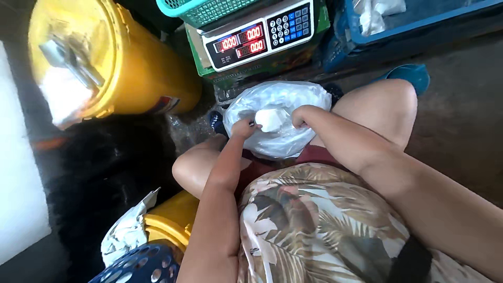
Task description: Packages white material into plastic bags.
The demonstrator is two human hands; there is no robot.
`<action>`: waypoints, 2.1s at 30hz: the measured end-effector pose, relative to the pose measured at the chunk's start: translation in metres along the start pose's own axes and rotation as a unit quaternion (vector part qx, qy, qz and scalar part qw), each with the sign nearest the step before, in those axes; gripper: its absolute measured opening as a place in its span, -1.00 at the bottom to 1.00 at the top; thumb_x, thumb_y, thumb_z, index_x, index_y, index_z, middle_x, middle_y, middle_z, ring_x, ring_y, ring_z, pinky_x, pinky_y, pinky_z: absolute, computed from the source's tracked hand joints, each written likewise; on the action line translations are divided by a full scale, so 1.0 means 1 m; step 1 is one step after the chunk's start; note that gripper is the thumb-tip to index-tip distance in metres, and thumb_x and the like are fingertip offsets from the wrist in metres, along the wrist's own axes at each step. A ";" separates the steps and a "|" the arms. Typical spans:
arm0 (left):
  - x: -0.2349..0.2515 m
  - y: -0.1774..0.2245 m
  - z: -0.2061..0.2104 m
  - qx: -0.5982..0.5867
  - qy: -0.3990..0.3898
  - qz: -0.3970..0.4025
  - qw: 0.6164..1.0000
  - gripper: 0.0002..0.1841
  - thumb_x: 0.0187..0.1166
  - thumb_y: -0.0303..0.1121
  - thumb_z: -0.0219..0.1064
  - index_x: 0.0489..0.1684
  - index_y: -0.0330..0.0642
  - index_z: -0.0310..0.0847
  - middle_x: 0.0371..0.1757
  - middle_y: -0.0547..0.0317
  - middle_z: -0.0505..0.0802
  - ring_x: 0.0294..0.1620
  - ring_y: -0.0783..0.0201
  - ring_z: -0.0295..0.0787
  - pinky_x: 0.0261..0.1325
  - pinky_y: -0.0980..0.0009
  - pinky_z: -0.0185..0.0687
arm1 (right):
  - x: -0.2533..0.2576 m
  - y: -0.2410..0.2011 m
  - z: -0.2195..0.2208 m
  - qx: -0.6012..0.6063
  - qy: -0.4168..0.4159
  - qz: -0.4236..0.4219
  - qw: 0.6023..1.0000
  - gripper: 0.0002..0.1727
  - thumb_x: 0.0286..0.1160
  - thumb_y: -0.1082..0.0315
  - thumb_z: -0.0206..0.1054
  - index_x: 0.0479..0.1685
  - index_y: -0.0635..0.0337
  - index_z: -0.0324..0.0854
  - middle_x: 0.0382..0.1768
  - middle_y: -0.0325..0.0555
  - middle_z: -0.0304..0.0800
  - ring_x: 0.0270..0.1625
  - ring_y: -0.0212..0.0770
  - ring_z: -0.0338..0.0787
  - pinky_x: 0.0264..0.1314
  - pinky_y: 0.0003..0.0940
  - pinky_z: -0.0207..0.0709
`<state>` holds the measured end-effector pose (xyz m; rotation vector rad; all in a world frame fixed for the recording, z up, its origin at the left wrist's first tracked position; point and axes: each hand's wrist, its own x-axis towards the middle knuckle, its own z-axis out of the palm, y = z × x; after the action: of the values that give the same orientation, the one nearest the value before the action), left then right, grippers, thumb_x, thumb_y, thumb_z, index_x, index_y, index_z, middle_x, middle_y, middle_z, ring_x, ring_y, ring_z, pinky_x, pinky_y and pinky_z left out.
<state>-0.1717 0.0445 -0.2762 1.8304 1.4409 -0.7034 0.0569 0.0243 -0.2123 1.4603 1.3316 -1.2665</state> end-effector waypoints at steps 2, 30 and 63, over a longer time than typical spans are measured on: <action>-0.010 -0.008 -0.003 0.002 0.002 0.000 1.000 -0.40 0.70 0.22 0.21 0.34 -0.12 0.69 0.24 -0.21 0.84 0.35 -0.22 0.75 0.36 -0.36 0.54 | -0.005 -0.003 0.002 -0.011 0.014 -0.001 1.000 -0.67 0.57 0.43 0.32 0.09 0.60 0.65 0.30 0.42 0.66 0.44 0.26 0.64 0.45 0.23 0.44; -0.052 0.147 -0.051 0.164 -0.075 -0.059 0.982 -0.38 0.75 0.14 0.15 0.22 -0.33 0.72 0.35 -0.31 0.76 0.42 -0.28 0.69 0.26 -0.40 0.55 | 0.106 0.023 0.033 0.112 0.247 -0.184 0.945 -0.07 0.18 0.48 0.61 0.73 0.22 0.33 0.47 0.38 0.59 0.49 0.44 0.59 0.42 0.54 0.40; 0.069 0.055 0.028 0.083 -0.043 -0.102 0.990 -0.47 0.67 0.12 0.23 0.23 -0.16 0.75 0.35 -0.22 0.80 0.38 -0.28 0.73 0.25 -0.38 0.62 | 0.044 0.019 0.019 0.093 0.159 -0.286 0.940 -0.18 0.20 0.83 0.26 0.60 0.06 0.57 0.63 -0.07 0.55 0.65 0.09 0.53 0.70 0.21 0.30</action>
<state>-0.1022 0.0551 -0.3359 1.7671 1.5665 -1.0190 0.0705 0.0130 -0.2610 1.5046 2.0032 -1.5980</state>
